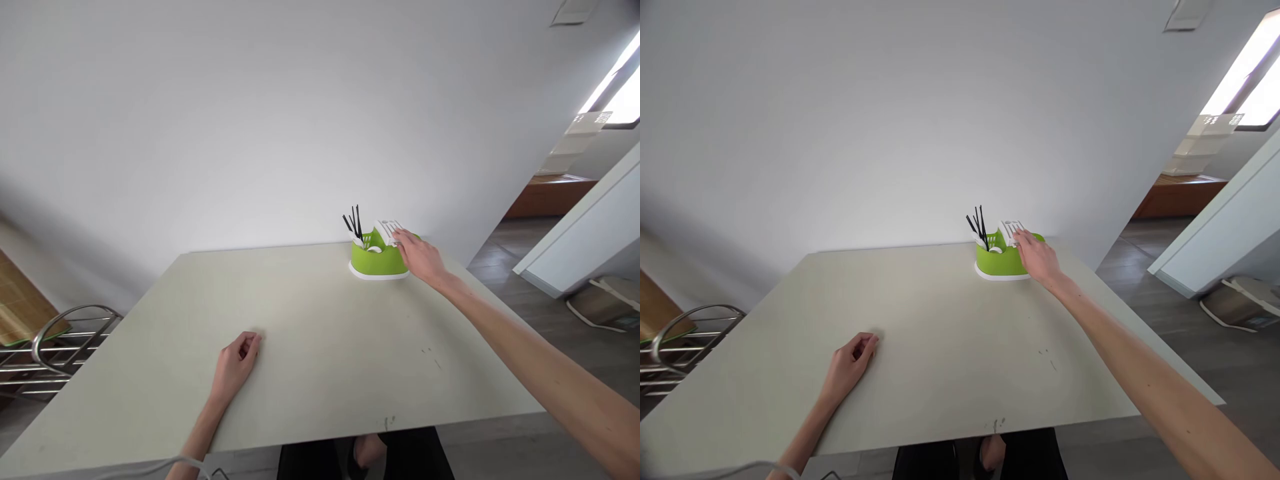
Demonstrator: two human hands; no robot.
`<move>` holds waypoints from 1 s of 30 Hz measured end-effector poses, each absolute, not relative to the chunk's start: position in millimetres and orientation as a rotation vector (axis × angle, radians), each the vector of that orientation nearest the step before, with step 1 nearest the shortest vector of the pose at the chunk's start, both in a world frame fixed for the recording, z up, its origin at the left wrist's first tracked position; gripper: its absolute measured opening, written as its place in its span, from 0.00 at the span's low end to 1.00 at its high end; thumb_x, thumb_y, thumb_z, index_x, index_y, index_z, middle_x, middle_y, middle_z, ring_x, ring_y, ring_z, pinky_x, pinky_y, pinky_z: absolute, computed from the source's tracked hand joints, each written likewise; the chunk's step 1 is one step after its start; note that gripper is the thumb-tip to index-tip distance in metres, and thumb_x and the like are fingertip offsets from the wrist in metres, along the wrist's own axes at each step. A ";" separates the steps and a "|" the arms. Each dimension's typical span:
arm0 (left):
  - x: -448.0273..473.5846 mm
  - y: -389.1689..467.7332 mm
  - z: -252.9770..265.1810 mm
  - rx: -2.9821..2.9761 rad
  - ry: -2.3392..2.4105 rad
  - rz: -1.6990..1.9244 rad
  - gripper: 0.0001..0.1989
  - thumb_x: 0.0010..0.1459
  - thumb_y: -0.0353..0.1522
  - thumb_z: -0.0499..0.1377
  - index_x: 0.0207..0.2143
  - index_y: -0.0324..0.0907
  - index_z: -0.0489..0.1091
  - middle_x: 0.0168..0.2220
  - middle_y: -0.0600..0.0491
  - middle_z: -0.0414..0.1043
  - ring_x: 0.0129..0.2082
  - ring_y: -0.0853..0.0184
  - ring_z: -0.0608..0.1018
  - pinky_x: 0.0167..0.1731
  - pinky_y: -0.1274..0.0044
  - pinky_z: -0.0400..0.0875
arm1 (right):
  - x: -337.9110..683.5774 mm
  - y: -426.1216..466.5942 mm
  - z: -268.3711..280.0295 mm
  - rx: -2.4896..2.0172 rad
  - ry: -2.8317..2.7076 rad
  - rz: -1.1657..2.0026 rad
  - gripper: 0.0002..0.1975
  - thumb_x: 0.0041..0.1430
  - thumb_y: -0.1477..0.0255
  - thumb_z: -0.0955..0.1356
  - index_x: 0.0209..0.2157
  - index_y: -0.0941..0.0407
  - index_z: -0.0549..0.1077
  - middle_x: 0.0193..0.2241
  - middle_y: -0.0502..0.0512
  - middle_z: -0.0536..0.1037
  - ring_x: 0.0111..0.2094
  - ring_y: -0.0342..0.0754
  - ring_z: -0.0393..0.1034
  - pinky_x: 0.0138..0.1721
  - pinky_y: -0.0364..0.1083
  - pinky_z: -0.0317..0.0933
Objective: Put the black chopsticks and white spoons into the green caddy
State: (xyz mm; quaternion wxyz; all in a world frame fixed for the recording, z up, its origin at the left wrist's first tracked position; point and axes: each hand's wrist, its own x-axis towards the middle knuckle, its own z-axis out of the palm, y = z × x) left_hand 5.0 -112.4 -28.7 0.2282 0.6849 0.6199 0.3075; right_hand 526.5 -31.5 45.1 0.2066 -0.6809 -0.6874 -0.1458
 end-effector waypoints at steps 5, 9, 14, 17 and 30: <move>1.5 -109.6 -31.5 1.884 1.715 0.840 0.22 0.65 0.53 0.54 0.35 0.45 0.74 0.25 0.56 0.72 0.25 0.66 0.70 0.29 0.77 0.65 | 531.2 -32.1 43.4 -1.926 -1.878 -0.394 0.22 0.74 0.71 0.56 0.64 0.54 0.68 0.69 0.61 0.68 0.65 0.58 0.66 0.50 0.57 0.75; 0.3 -108.5 -31.5 1.874 1.716 0.844 0.23 0.64 0.54 0.54 0.36 0.45 0.74 0.25 0.55 0.73 0.25 0.66 0.71 0.29 0.77 0.66 | 540.6 -32.7 41.1 -1.940 -1.858 -0.387 0.22 0.74 0.70 0.56 0.63 0.54 0.69 0.69 0.60 0.69 0.66 0.59 0.66 0.50 0.58 0.75; 2.5 -110.6 -27.2 1.887 1.716 0.845 0.23 0.65 0.53 0.53 0.35 0.45 0.73 0.25 0.56 0.72 0.25 0.66 0.70 0.29 0.77 0.65 | 555.5 -33.3 39.2 -1.936 -1.865 -0.385 0.23 0.73 0.71 0.56 0.64 0.55 0.68 0.68 0.62 0.68 0.66 0.60 0.65 0.54 0.61 0.73; 4.2 -112.1 -23.7 1.892 1.704 0.844 0.23 0.65 0.53 0.53 0.35 0.44 0.73 0.25 0.55 0.72 0.25 0.66 0.70 0.29 0.77 0.65 | 556.9 -39.9 37.7 -1.913 -1.907 -0.394 0.25 0.73 0.71 0.57 0.67 0.58 0.65 0.69 0.65 0.66 0.69 0.62 0.61 0.61 0.63 0.67; 6.8 -113.6 -24.3 1.874 1.724 0.867 0.22 0.64 0.52 0.54 0.36 0.44 0.74 0.25 0.57 0.73 0.25 0.67 0.71 0.29 0.77 0.66 | 475.3 -172.8 -87.3 -1.755 -1.811 -0.026 0.29 0.74 0.66 0.58 0.73 0.51 0.53 0.74 0.60 0.57 0.74 0.59 0.51 0.68 0.64 0.58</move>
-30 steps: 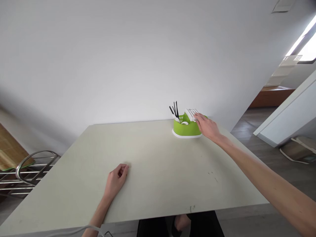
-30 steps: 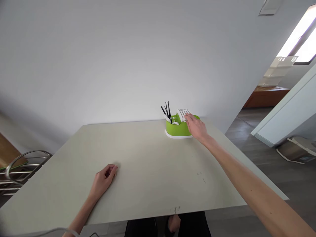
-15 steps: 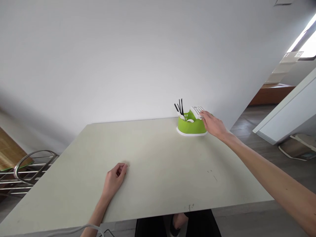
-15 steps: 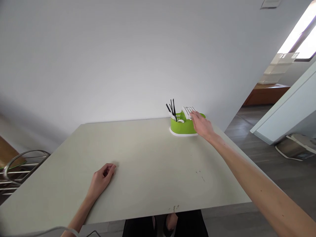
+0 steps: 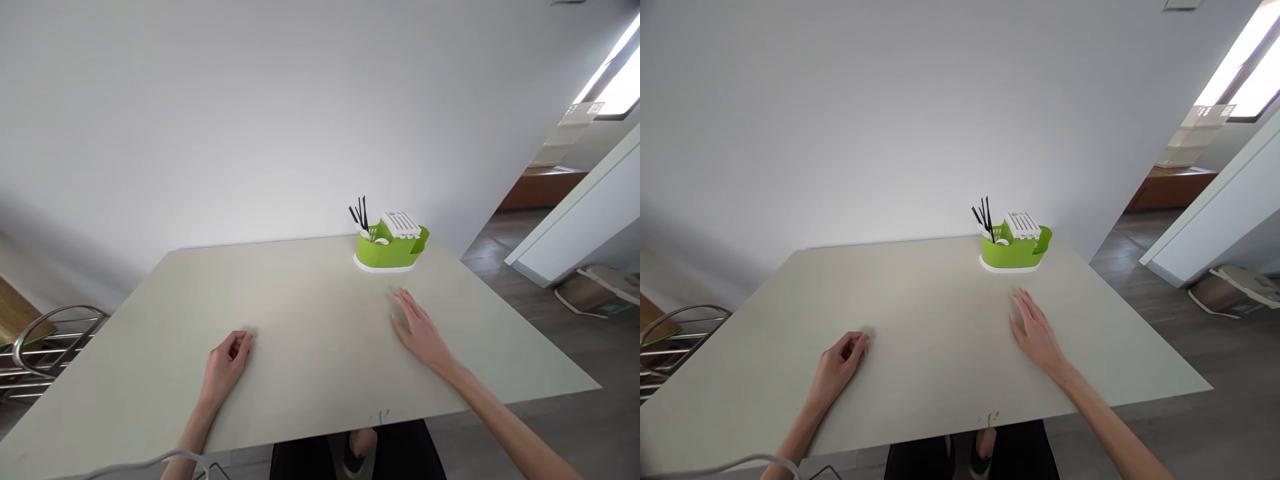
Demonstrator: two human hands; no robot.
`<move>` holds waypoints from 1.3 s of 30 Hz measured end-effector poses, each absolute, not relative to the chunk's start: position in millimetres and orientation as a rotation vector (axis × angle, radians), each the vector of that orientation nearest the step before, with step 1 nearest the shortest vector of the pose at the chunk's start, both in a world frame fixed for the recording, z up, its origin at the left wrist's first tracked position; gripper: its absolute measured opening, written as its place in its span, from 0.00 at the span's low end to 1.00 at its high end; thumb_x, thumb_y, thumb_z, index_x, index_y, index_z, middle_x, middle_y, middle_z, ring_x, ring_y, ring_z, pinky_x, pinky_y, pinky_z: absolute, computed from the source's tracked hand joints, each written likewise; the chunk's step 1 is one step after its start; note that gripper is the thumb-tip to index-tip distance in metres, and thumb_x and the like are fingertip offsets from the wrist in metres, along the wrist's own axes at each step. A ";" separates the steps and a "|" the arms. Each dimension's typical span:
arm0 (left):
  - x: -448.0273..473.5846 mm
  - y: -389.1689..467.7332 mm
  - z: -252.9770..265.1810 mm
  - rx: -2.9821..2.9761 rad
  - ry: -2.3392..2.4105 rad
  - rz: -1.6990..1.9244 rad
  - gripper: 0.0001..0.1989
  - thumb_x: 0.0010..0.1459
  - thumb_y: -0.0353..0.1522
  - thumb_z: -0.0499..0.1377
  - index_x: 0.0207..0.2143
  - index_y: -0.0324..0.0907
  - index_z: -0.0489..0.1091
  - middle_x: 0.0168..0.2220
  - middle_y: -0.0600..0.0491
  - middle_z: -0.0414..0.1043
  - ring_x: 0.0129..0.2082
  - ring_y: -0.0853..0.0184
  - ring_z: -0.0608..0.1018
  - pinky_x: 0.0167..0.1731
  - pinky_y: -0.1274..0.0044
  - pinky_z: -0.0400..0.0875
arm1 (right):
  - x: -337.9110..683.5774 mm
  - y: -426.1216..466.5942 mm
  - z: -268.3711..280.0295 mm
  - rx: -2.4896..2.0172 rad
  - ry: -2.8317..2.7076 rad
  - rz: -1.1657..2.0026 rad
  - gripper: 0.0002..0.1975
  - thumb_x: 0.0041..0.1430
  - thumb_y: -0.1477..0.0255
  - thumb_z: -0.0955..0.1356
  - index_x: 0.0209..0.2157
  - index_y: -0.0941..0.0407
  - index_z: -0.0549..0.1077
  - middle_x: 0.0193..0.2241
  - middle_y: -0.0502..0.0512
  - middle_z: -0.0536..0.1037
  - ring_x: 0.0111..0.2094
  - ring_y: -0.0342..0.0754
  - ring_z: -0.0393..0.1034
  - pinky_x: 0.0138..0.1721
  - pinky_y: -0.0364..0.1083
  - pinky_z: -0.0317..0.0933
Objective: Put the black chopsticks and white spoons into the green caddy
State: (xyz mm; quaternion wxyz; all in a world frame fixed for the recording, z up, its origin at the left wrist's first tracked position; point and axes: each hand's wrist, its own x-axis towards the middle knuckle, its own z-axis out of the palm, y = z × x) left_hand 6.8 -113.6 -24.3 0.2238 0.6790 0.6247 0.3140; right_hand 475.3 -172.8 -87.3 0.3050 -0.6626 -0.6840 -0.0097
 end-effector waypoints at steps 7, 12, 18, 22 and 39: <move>2.2 -110.6 -29.7 1.856 1.745 0.887 0.23 0.64 0.53 0.55 0.42 0.44 0.75 0.28 0.56 0.75 0.26 0.67 0.72 0.30 0.77 0.67 | 476.2 -185.5 -120.2 -1.850 -1.636 0.064 0.28 0.75 0.58 0.59 0.70 0.54 0.61 0.72 0.63 0.62 0.73 0.60 0.53 0.70 0.65 0.55; -0.2 -108.7 -32.2 1.856 1.763 0.898 0.23 0.64 0.53 0.55 0.44 0.43 0.75 0.30 0.55 0.76 0.27 0.67 0.73 0.31 0.77 0.68 | 473.8 -184.1 -117.1 -1.878 -1.636 0.058 0.29 0.74 0.55 0.59 0.68 0.56 0.64 0.71 0.64 0.64 0.72 0.61 0.57 0.70 0.65 0.55; 1.5 -109.1 -30.2 1.848 1.749 0.904 0.24 0.64 0.52 0.55 0.46 0.43 0.75 0.30 0.55 0.75 0.26 0.67 0.74 0.29 0.77 0.69 | 473.5 -185.8 -116.9 -1.891 -1.624 0.063 0.29 0.74 0.54 0.59 0.68 0.55 0.65 0.70 0.62 0.66 0.72 0.61 0.57 0.70 0.65 0.56; 2.5 -109.9 -28.1 1.839 1.746 0.906 0.23 0.63 0.51 0.55 0.45 0.44 0.75 0.29 0.55 0.75 0.26 0.67 0.73 0.29 0.77 0.69 | 473.2 -185.9 -116.8 -1.892 -1.614 0.061 0.29 0.74 0.54 0.59 0.68 0.54 0.65 0.70 0.61 0.66 0.71 0.61 0.58 0.69 0.65 0.57; 3.9 -113.1 -21.4 1.889 1.741 0.851 0.13 0.60 0.43 0.52 0.32 0.45 0.68 0.23 0.58 0.67 0.22 0.68 0.68 0.26 0.78 0.64 | 472.2 -186.9 -116.6 -1.872 -1.614 0.046 0.28 0.74 0.55 0.59 0.68 0.52 0.65 0.69 0.61 0.68 0.71 0.61 0.59 0.69 0.66 0.57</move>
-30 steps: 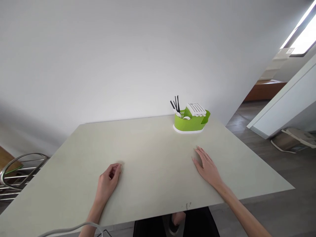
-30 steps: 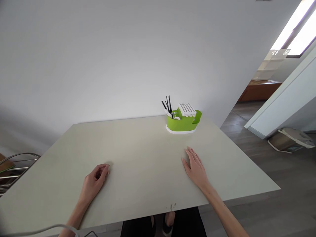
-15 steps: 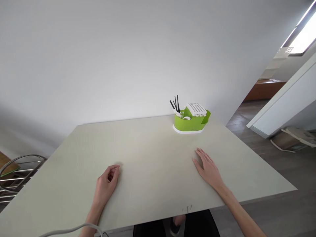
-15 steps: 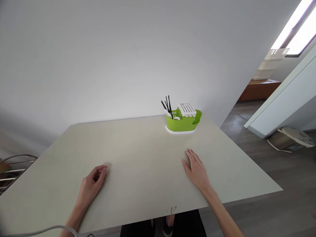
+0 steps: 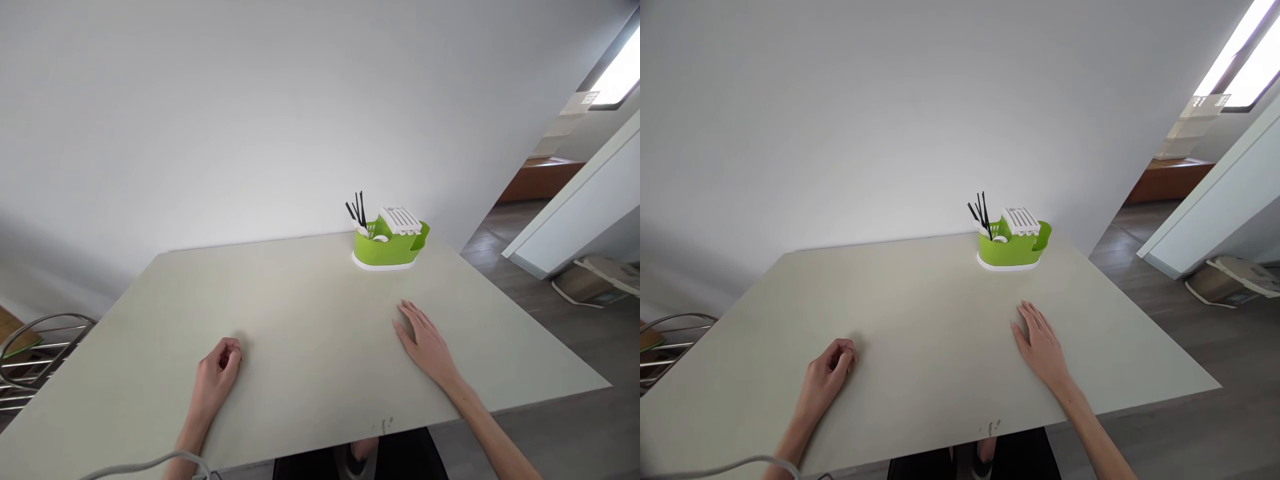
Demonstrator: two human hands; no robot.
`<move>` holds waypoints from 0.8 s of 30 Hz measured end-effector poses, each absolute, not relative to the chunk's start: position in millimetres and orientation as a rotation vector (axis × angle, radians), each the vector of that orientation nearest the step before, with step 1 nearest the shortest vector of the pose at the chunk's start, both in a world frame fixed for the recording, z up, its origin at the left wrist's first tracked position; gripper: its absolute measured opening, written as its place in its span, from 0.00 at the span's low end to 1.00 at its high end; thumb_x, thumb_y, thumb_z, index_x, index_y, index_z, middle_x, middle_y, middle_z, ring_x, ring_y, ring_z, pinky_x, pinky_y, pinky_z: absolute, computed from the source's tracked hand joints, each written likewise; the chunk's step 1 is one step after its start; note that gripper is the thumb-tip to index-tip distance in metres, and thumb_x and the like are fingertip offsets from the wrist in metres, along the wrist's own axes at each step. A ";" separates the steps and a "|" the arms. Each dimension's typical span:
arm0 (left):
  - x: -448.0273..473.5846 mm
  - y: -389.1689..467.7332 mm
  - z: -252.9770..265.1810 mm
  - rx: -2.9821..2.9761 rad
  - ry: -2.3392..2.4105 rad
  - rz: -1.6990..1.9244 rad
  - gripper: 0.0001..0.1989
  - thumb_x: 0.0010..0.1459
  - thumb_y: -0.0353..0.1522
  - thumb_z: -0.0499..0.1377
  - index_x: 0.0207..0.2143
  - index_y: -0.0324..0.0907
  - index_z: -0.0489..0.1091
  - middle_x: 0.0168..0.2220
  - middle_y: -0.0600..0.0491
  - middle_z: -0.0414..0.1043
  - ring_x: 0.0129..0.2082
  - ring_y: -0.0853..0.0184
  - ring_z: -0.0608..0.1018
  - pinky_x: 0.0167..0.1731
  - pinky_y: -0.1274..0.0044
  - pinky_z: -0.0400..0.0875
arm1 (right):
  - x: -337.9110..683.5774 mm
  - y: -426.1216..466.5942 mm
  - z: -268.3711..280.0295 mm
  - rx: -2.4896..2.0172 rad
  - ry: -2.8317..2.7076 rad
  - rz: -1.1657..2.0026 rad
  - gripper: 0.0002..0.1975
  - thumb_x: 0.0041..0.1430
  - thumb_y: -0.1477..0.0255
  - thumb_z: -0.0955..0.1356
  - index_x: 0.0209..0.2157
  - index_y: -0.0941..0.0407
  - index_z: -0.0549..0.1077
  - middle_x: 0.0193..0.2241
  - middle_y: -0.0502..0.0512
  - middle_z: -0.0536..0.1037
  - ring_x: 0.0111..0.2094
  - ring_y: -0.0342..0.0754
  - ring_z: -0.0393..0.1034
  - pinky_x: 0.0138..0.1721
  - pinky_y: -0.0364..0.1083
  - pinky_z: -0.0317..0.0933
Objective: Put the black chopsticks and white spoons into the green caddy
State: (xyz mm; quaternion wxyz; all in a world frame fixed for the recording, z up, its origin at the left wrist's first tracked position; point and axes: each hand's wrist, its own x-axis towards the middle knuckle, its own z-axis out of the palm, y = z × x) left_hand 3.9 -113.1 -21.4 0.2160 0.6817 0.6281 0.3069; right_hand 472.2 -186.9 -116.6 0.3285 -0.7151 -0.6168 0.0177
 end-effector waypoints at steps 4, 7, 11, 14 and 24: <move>3.9 -114.3 -22.2 1.888 1.722 0.832 0.13 0.60 0.43 0.51 0.31 0.45 0.68 0.23 0.58 0.66 0.23 0.68 0.68 0.27 0.78 0.64 | 471.4 -187.7 -115.4 -1.874 -1.620 0.037 0.28 0.74 0.55 0.59 0.67 0.52 0.66 0.69 0.60 0.68 0.70 0.61 0.60 0.69 0.66 0.57; 4.8 -115.5 -21.3 1.891 1.720 0.830 0.13 0.61 0.43 0.51 0.31 0.45 0.69 0.23 0.58 0.65 0.23 0.68 0.66 0.27 0.78 0.63 | 471.2 -188.1 -115.3 -1.887 -1.628 0.046 0.28 0.74 0.55 0.58 0.68 0.52 0.66 0.70 0.59 0.67 0.71 0.60 0.59 0.69 0.66 0.57; 5.2 -115.4 -20.0 1.910 1.715 0.836 0.14 0.60 0.42 0.51 0.30 0.44 0.69 0.23 0.58 0.65 0.23 0.69 0.65 0.27 0.78 0.62 | 471.9 -187.7 -117.6 -1.897 -1.638 0.040 0.28 0.75 0.55 0.58 0.67 0.53 0.65 0.70 0.59 0.66 0.71 0.60 0.58 0.70 0.65 0.56; 4.4 -114.3 -20.7 1.908 1.714 0.829 0.14 0.59 0.42 0.51 0.30 0.44 0.70 0.23 0.57 0.66 0.23 0.68 0.67 0.27 0.78 0.63 | 473.0 -187.1 -119.9 -1.890 -1.644 0.036 0.27 0.74 0.55 0.58 0.67 0.53 0.66 0.69 0.60 0.67 0.71 0.60 0.58 0.70 0.65 0.56; 3.8 -112.3 -24.5 1.888 1.719 0.858 0.15 0.58 0.43 0.53 0.34 0.44 0.73 0.24 0.57 0.69 0.23 0.67 0.70 0.28 0.78 0.66 | 499.3 -144.3 -91.6 -1.941 -1.630 -0.038 0.36 0.74 0.57 0.58 0.76 0.56 0.45 0.74 0.64 0.56 0.75 0.63 0.49 0.70 0.64 0.55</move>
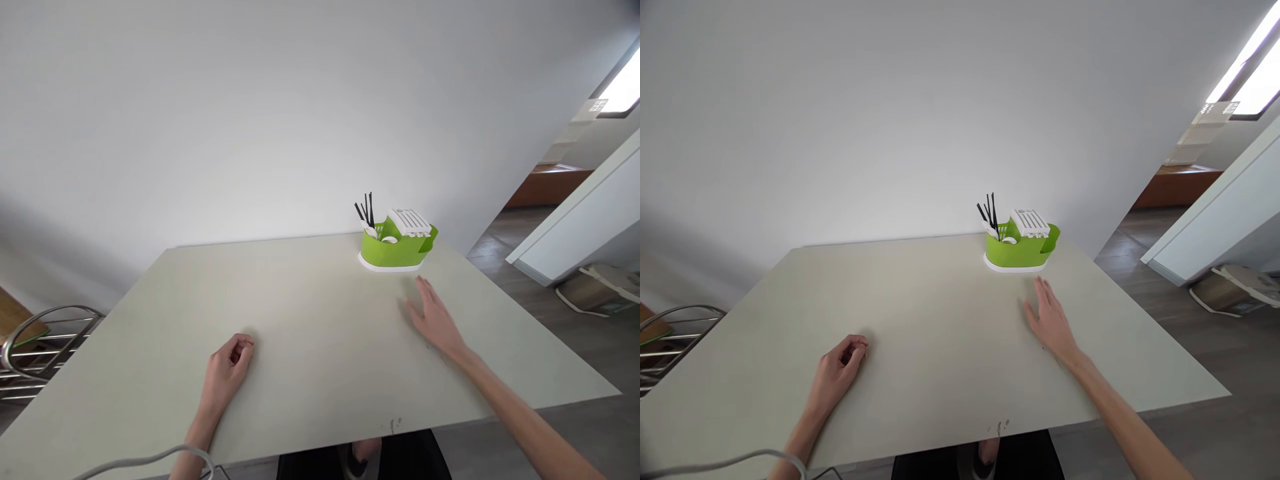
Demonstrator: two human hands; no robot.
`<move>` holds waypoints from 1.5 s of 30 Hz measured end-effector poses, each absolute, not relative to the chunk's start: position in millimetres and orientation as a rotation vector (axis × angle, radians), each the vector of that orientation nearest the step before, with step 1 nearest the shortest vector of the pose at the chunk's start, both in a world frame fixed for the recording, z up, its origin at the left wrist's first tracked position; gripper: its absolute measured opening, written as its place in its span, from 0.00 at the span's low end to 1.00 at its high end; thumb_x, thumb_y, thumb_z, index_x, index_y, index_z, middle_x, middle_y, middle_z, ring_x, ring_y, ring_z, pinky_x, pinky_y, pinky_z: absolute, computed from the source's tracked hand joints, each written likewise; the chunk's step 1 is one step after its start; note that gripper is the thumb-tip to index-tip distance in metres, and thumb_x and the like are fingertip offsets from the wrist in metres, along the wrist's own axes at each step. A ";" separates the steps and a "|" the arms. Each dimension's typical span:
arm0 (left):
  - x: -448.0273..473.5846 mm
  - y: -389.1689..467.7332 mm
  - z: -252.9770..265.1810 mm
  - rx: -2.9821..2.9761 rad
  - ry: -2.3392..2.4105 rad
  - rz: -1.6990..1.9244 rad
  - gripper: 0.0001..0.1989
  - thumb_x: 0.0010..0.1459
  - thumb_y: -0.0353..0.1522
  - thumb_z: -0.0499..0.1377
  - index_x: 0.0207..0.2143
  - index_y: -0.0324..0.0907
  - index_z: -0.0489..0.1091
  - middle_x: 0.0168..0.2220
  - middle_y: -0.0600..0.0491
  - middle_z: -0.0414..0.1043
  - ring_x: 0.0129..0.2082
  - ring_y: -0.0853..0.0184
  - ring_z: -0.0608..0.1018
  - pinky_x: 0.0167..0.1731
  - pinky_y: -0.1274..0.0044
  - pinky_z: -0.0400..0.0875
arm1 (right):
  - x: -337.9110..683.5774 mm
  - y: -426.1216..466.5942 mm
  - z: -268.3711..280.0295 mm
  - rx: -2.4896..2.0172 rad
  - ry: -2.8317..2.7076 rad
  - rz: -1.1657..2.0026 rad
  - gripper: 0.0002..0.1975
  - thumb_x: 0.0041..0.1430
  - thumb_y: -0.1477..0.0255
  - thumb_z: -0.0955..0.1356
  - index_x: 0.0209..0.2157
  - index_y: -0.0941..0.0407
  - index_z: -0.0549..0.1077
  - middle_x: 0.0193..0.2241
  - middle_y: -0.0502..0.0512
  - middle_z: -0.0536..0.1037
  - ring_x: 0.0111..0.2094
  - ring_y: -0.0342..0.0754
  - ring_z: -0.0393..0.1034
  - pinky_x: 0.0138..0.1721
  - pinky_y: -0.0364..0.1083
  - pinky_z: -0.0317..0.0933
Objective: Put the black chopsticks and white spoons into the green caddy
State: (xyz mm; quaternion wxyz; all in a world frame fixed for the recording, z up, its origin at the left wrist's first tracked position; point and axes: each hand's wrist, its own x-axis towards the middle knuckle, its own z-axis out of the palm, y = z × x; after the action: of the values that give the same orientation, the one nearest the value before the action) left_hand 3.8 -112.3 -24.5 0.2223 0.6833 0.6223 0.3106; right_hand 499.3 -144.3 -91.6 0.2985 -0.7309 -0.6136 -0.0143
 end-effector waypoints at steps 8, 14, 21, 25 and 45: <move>1.2 -111.0 -27.8 1.878 1.714 0.885 0.16 0.58 0.44 0.54 0.36 0.44 0.75 0.26 0.56 0.72 0.23 0.68 0.70 0.27 0.78 0.66 | 559.9 -63.0 -72.7 -2.132 -1.590 -0.259 0.42 0.68 0.63 0.59 0.75 0.66 0.40 0.74 0.74 0.51 0.74 0.72 0.45 0.65 0.68 0.59; 1.0 -111.6 -28.2 1.873 1.717 0.872 0.17 0.59 0.45 0.54 0.37 0.44 0.75 0.26 0.55 0.72 0.24 0.68 0.70 0.27 0.78 0.67 | 567.1 -46.6 -85.5 -2.136 -1.673 -0.282 0.40 0.66 0.65 0.60 0.74 0.65 0.45 0.73 0.74 0.54 0.73 0.71 0.47 0.65 0.67 0.58; 0.0 -108.8 -31.7 1.873 1.748 0.850 0.18 0.60 0.47 0.55 0.38 0.44 0.76 0.27 0.54 0.74 0.24 0.67 0.70 0.27 0.77 0.66 | 570.0 -50.2 -92.1 -2.087 -1.748 -0.354 0.42 0.64 0.67 0.62 0.74 0.64 0.43 0.74 0.73 0.51 0.73 0.68 0.48 0.67 0.64 0.56; 1.0 -108.9 -31.7 1.873 1.743 0.850 0.19 0.60 0.47 0.55 0.37 0.44 0.77 0.26 0.55 0.73 0.23 0.68 0.70 0.26 0.78 0.66 | 569.1 -49.7 -93.1 -2.078 -1.750 -0.377 0.42 0.64 0.67 0.62 0.74 0.66 0.42 0.74 0.76 0.51 0.73 0.69 0.48 0.66 0.64 0.57; 0.8 -109.5 -32.1 1.924 1.747 0.828 0.18 0.61 0.47 0.55 0.38 0.44 0.77 0.25 0.57 0.72 0.24 0.68 0.72 0.27 0.78 0.66 | 535.8 -48.8 -88.9 -2.015 -1.753 -0.423 0.36 0.69 0.68 0.59 0.72 0.68 0.48 0.72 0.76 0.55 0.73 0.67 0.50 0.63 0.61 0.63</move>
State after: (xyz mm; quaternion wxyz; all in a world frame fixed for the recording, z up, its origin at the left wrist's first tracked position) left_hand 0.8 -109.5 -32.1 0.2057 0.6902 0.6268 0.2972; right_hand 535.8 -48.8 -88.9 0.2170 -0.7275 -0.6327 -0.1526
